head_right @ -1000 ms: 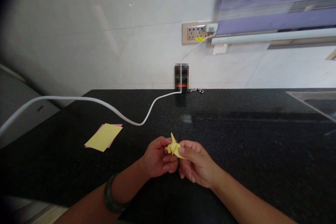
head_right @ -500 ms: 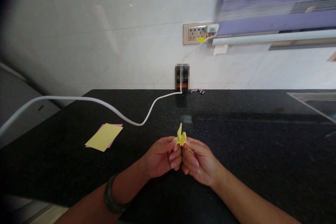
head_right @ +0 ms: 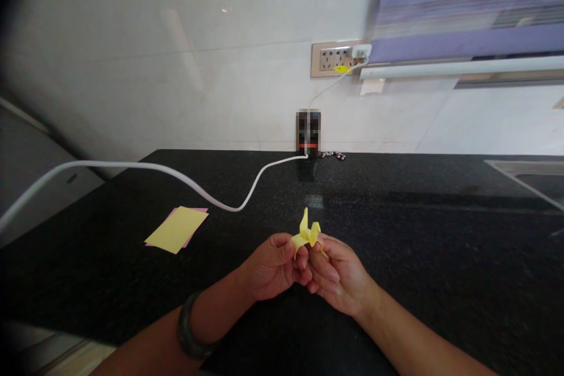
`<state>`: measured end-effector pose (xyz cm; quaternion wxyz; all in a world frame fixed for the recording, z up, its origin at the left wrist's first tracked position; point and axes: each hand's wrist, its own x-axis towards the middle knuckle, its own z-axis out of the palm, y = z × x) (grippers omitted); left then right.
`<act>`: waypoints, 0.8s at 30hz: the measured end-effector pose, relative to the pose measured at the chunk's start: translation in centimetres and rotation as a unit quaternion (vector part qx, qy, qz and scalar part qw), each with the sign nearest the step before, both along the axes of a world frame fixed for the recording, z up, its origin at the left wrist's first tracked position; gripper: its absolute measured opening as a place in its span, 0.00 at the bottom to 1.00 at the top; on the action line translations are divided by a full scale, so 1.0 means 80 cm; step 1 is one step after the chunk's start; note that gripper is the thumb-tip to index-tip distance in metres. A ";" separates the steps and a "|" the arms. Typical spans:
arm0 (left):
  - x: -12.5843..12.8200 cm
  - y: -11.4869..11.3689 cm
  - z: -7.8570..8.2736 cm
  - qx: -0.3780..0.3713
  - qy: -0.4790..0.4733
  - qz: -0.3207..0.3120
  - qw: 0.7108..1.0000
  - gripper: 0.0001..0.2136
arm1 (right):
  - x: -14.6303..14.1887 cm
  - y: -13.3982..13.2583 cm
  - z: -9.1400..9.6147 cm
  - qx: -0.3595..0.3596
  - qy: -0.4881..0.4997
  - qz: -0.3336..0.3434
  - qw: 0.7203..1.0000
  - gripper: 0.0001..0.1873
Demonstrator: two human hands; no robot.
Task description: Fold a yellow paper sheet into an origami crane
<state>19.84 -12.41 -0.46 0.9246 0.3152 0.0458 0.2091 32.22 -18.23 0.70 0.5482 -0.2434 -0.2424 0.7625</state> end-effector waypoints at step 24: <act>0.000 0.010 0.002 0.010 0.053 0.032 0.998 0.20 | -0.004 -0.001 -0.005 -0.017 -0.045 -0.099 0.994 0.15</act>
